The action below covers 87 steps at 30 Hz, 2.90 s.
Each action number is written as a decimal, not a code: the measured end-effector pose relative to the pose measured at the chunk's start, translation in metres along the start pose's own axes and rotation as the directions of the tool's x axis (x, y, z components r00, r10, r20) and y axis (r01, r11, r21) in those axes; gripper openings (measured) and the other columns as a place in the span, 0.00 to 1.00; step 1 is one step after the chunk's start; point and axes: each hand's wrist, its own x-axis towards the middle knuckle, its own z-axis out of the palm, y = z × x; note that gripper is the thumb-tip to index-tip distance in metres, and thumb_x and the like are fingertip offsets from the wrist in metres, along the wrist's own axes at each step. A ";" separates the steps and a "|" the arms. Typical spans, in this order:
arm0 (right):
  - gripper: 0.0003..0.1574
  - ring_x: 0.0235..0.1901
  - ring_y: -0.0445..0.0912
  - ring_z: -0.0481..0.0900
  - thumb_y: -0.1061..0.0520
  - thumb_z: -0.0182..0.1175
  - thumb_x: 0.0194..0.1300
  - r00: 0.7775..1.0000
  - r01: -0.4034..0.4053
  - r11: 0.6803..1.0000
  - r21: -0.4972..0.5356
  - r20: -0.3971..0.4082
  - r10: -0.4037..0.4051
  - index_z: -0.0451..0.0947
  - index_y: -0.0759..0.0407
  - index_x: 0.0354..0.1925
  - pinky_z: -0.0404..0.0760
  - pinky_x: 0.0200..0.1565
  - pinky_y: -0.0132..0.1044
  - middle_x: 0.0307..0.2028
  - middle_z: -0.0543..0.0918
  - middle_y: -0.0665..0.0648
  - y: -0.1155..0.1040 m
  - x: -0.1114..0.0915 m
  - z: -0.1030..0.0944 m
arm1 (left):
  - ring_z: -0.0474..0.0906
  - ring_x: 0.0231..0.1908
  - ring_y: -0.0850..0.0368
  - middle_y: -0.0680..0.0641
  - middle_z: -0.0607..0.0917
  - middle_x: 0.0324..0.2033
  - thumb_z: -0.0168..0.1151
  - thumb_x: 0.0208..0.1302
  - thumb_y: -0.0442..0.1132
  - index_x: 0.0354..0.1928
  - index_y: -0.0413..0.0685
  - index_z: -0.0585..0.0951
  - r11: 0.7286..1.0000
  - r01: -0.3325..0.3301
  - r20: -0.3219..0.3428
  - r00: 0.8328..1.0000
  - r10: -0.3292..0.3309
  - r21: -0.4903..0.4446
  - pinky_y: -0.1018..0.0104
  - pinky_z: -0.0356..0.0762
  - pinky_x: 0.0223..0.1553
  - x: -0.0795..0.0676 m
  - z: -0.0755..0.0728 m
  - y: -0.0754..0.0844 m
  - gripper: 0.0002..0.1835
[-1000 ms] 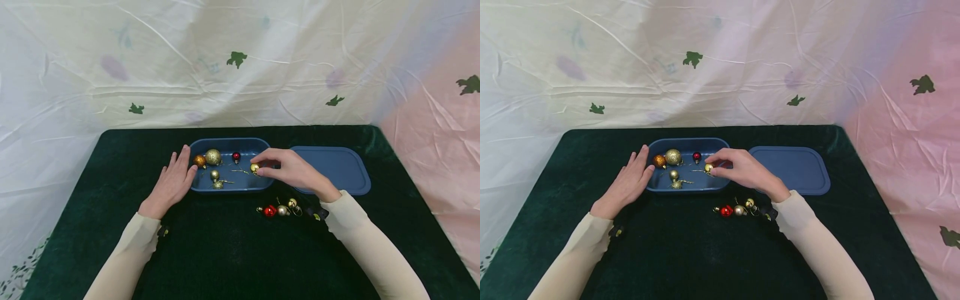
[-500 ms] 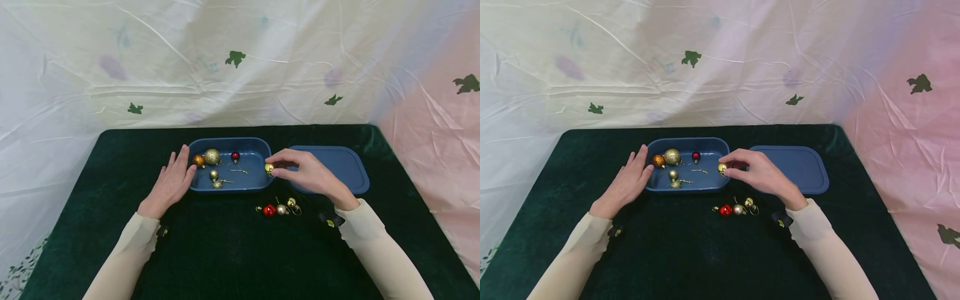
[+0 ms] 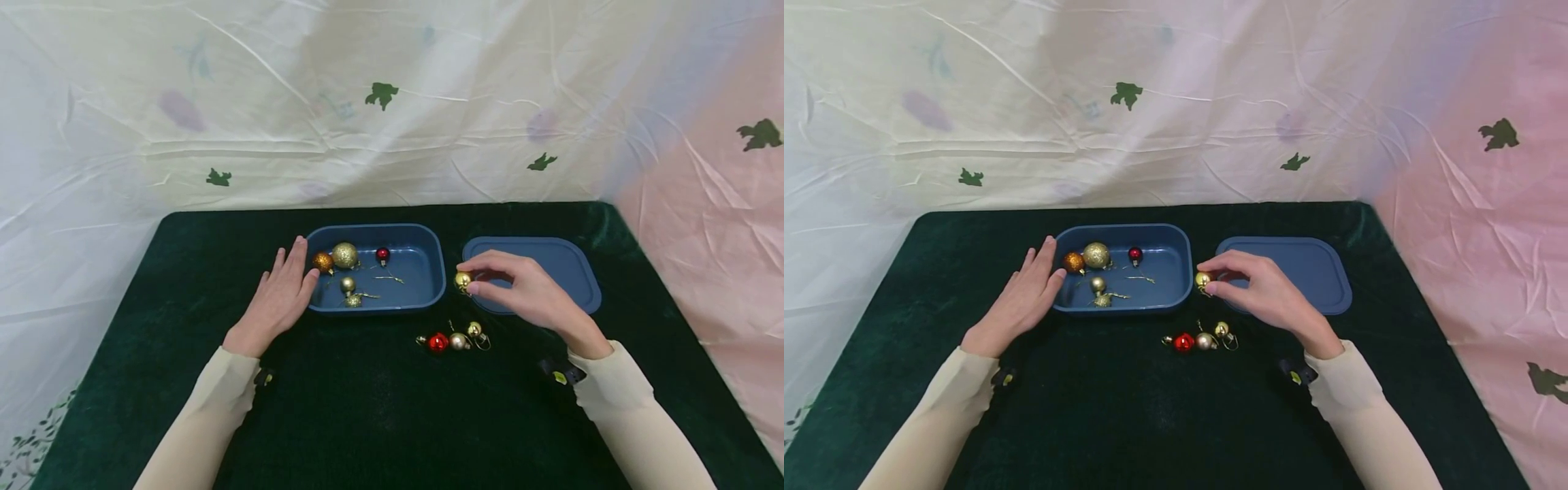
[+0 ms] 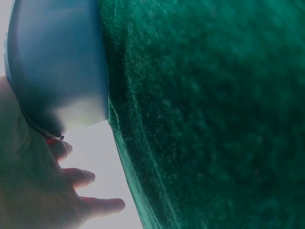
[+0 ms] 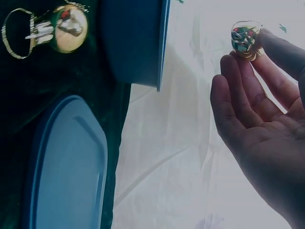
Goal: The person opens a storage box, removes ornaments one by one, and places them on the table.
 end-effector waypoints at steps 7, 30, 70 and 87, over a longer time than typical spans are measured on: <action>0.21 0.51 0.42 0.82 0.61 0.63 0.73 1.000 -0.003 1.000 -0.023 -0.019 0.003 0.81 0.54 0.62 0.81 0.55 0.31 0.55 0.83 0.47 0.006 -0.012 -0.004 | 0.32 0.80 0.34 0.41 0.37 0.83 0.29 0.83 0.60 0.83 0.50 0.33 1.000 0.002 -0.010 1.000 -0.002 -0.006 0.25 0.38 0.72 -0.001 0.001 0.000 0.40; 0.23 0.49 0.39 0.82 0.64 0.63 0.72 0.998 -0.028 0.995 -0.091 -0.053 0.023 0.80 0.53 0.63 0.80 0.53 0.28 0.54 0.83 0.47 0.021 -0.055 -0.011 | 0.31 0.79 0.33 0.40 0.36 0.82 0.30 0.82 0.60 0.83 0.49 0.31 1.000 -0.001 0.002 1.000 0.001 -0.011 0.25 0.37 0.73 0.001 0.000 -0.001 0.40; 0.19 0.52 0.39 0.82 0.60 0.63 0.74 0.995 -0.104 0.988 -0.115 -0.004 0.104 0.82 0.56 0.61 0.83 0.52 0.32 0.54 0.86 0.48 0.052 -0.073 0.003 | 0.30 0.80 0.35 0.44 0.34 0.82 0.29 0.82 0.60 0.83 0.51 0.31 1.000 -0.002 0.010 1.000 0.002 -0.016 0.25 0.36 0.73 0.001 0.001 -0.003 0.40; 0.20 0.48 0.42 0.84 0.55 0.67 0.71 0.987 -0.140 0.983 -0.123 0.066 0.148 0.83 0.54 0.59 0.85 0.50 0.37 0.52 0.86 0.50 0.056 -0.076 0.011 | 0.30 0.80 0.35 0.45 0.33 0.82 0.28 0.82 0.62 0.83 0.51 0.31 1.000 -0.016 0.006 1.000 0.016 -0.026 0.25 0.37 0.73 0.001 0.001 -0.004 0.40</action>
